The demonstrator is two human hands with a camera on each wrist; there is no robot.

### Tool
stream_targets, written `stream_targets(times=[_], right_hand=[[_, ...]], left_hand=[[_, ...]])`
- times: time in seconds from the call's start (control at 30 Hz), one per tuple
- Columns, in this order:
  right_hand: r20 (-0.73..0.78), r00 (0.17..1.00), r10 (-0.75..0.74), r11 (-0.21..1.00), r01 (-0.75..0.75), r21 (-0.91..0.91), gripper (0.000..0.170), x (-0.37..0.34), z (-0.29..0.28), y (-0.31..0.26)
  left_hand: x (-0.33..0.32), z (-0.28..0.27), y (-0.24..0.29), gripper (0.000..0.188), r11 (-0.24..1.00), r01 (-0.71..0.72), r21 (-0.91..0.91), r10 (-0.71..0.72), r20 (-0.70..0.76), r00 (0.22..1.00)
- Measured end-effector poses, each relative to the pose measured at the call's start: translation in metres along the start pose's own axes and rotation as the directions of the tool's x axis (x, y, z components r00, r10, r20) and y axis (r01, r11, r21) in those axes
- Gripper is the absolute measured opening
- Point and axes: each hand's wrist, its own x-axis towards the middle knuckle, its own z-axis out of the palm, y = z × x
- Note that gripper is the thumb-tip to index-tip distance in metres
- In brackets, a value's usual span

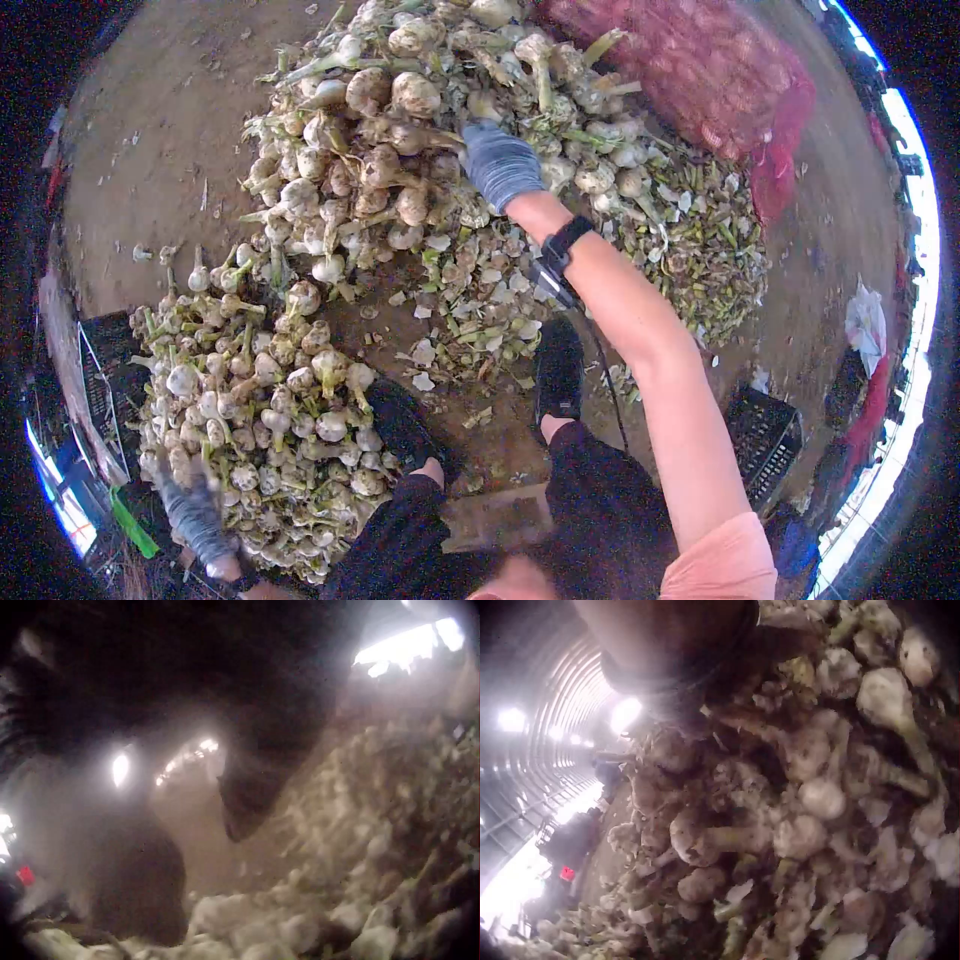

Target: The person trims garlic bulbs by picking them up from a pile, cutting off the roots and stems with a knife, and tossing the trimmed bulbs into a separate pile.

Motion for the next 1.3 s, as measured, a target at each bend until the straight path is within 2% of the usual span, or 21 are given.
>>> stream_targets(times=[0.03,0.07,0.1,0.13,0.17,0.23,0.4,0.43,0.5,0.57,0.63,0.7,0.73,0.8,0.83,0.97,1.07,1.13,1.17,1.27,1.3], right_hand=[[-0.001,1.0,-0.011,1.0,0.011,0.001,0.036,0.0,0.0,-0.001],[-0.014,1.0,0.002,0.997,-0.001,0.077,0.034,-0.004,-0.001,-0.001],[-0.026,0.999,0.018,0.988,-0.014,0.152,0.033,-0.011,-0.002,-0.001],[-0.078,0.994,0.083,0.937,-0.051,0.347,0.028,-0.021,-0.002,-0.002],[0.204,0.939,0.276,0.838,-0.339,0.427,0.035,-0.03,-0.012,-0.005],[0.311,0.911,0.269,0.634,-0.411,0.655,0.038,-0.062,-0.027,-0.012],[0.274,0.962,0.001,0.422,-0.249,0.871,0.044,-0.146,-0.02,-0.032],[0.246,0.968,-0.054,0.356,-0.212,0.91,0.045,-0.155,-0.017,-0.033],[0.347,0.938,-0.028,0.779,-0.197,0.595,0.043,-0.169,-0.021,-0.029],[0.373,0.928,0.011,0.871,-0.192,0.453,0.037,-0.17,-0.033,-0.022],[-0.026,0.98,-0.198,0.908,0.193,0.371,0.036,-0.168,-0.042,-0.023],[0.018,0.966,-0.257,0.921,0.239,0.309,0.032,-0.166,-0.054,-0.035],[0.102,0.94,-0.325,0.928,0.296,0.227,0.028,-0.164,-0.057,-0.041],[0.154,0.899,-0.411,0.912,0.408,0.047,0.017,-0.165,-0.056,-0.053],[0.157,0.902,-0.403,0.915,0.4,0.052,0.017,-0.166,-0.056,-0.056],[0.232,0.857,-0.46,0.87,0.487,-0.078,0.018,-0.169,-0.059,-0.06],[0.192,0.869,-0.455,0.889,0.455,0.049,0.031,-0.177,-0.047,-0.051],[0.259,0.861,-0.439,0.899,0.425,0.11,0.032,-0.176,-0.04,-0.044],[0.257,0.861,-0.439,0.898,0.425,0.111,0.032,-0.176,-0.037,-0.041],[0.221,0.861,-0.457,0.889,0.443,0.115,0.027,-0.182,-0.024,-0.026],[0.221,0.861,-0.458,0.889,0.443,0.117,0.027,-0.188,-0.022,-0.026]], left_hand=[[-0.014,0.027,0.027,0.061,0.966,-0.009,-0.258,0.034,0.092,0.995],[-0.029,0.047,0.049,0.062,0.886,0.258,-0.385,-0.14,0.309,0.941],[-0.036,0.069,0.086,0.061,0.905,0.128,-0.407,0.078,0.452,0.889],[-0.045,0.079,0.13,0.06,0.855,0.327,-0.402,0.014,0.648,0.761],[-0.052,0.118,0.12,0.066,0.746,0.367,-0.555,0.146,0.674,0.724],[-0.057,0.166,0.142,0.074,0.593,0.581,-0.557,0.266,0.817,0.511],[-0.064,0.248,0.167,0.067,0.31,0.791,-0.527,0.481,0.805,0.348],[-0.068,0.25,0.166,0.067,0.311,0.792,-0.525,0.477,0.807,0.348],[-0.075,0.252,0.162,0.066,0.275,0.733,-0.623,0.477,0.75,0.459],[-0.08,0.255,0.154,0.065,0.295,0.683,-0.668,0.464,0.725,0.508],[-0.084,0.26,0.143,0.065,0.521,0.431,-0.737,0.4,0.657,0.639],[-0.085,0.264,0.131,0.052,0.631,0.333,-0.701,0.435,0.674,0.597],[-0.081,0.268,0.129,0.052,0.686,-0.248,-0.684,0.696,0.518,0.498],[-0.084,0.263,0.129,0.043,0.608,-0.646,-0.462,0.736,0.632,0.242],[-0.09,0.271,0.117,0.043,0.609,-0.645,-0.461,0.733,0.639,0.235],[-0.104,0.286,0.088,0.041,0.733,0.118,-0.669,0.578,0.705,0.411],[-0.109,0.282,0.084,0.034,0.708,0.233,-0.666,0.496,0.705,0.508],[-0.107,0.284,0.086,0.039,0.825,-0.105,-0.556,0.561,0.78,0.278],[-0.108,0.288,0.084,0.039,0.825,-0.107,-0.555,0.561,0.78,0.279],[-0.127,0.294,0.074,0.034,0.643,0.313,-0.699,0.57,0.71,0.414],[-0.13,0.286,0.084,0.029,0.706,0.238,-0.667,0.559,0.731,0.391]])
